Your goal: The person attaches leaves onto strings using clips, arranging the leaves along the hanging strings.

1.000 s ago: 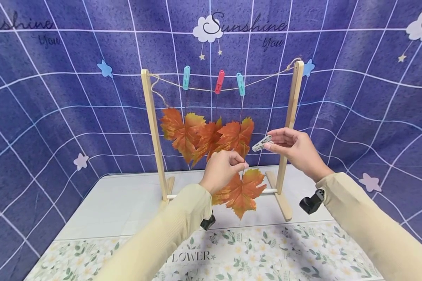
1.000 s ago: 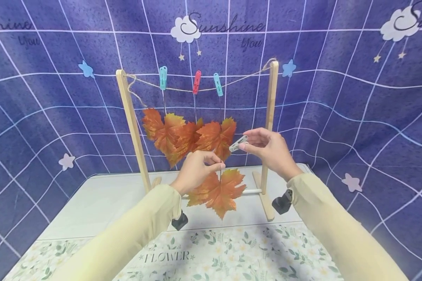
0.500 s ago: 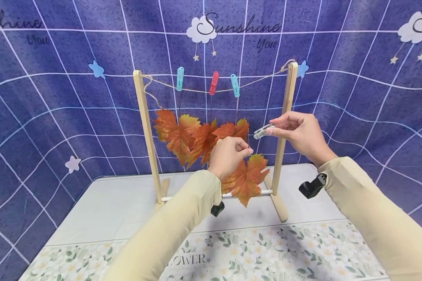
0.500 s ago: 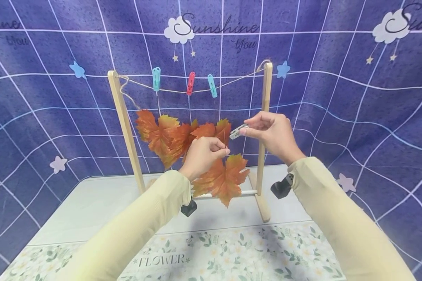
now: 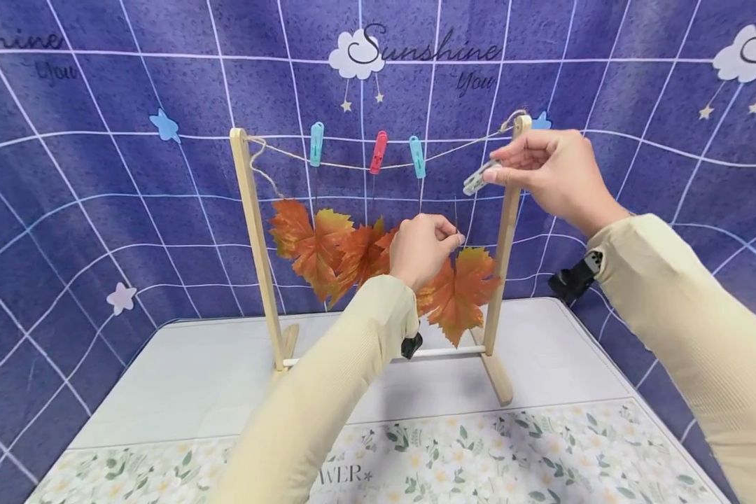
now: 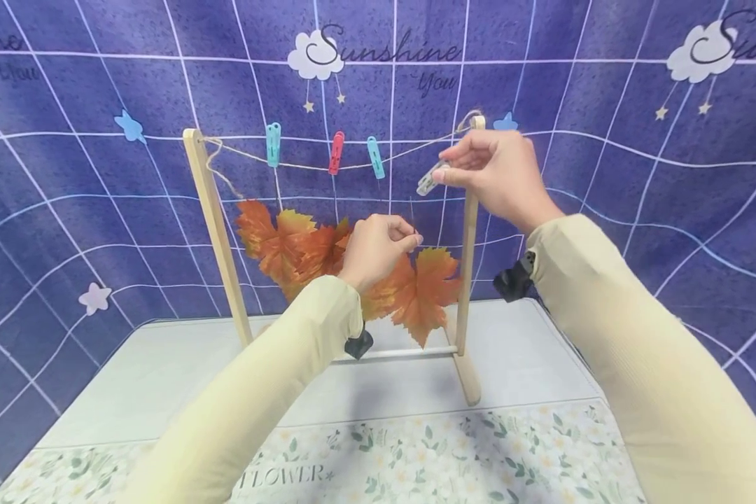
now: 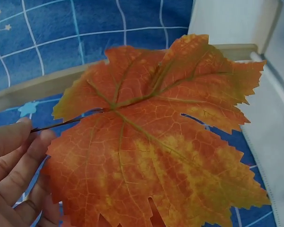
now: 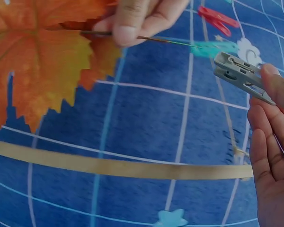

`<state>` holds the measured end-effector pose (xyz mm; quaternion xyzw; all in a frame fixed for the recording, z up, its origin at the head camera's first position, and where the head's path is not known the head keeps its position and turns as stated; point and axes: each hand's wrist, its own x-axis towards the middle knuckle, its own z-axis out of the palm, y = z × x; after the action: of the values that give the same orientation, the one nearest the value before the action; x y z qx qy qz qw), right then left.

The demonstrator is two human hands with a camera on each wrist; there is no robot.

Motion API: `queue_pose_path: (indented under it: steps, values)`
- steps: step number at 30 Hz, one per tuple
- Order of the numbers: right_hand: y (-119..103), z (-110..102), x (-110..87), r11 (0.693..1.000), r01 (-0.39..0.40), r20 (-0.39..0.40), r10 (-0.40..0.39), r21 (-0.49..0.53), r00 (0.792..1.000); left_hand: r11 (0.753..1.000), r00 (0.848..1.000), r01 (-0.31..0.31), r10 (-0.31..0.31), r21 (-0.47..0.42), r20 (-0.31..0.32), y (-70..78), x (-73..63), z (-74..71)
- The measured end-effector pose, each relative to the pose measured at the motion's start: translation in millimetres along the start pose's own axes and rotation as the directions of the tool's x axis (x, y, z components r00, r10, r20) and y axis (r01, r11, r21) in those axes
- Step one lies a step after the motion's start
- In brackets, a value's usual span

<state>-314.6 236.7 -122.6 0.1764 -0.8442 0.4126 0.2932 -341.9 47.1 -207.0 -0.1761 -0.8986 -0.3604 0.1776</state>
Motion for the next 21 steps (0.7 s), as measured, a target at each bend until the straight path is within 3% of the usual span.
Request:
queue_pose_path:
  steps: [7,16,21]
  values:
    - [-15.3,-8.2,23.2,1.0,0.006,-0.003,-0.006,0.028,1.0,0.999,0.999,0.011,-0.009,0.047,-0.034,9.2,20.3,-4.4]
    - [-20.2,-5.9,37.3,1.0,-0.015,-0.006,0.015,0.021,1.0,0.995,0.996,0.057,-0.051,0.085,-0.068,18.1,41.3,-12.7]
    - [-21.2,-8.9,43.3,1.0,-0.019,-0.018,0.018,-0.019,1.0,0.99,0.995,0.056,-0.044,0.13,-0.092,26.0,50.5,-10.7]
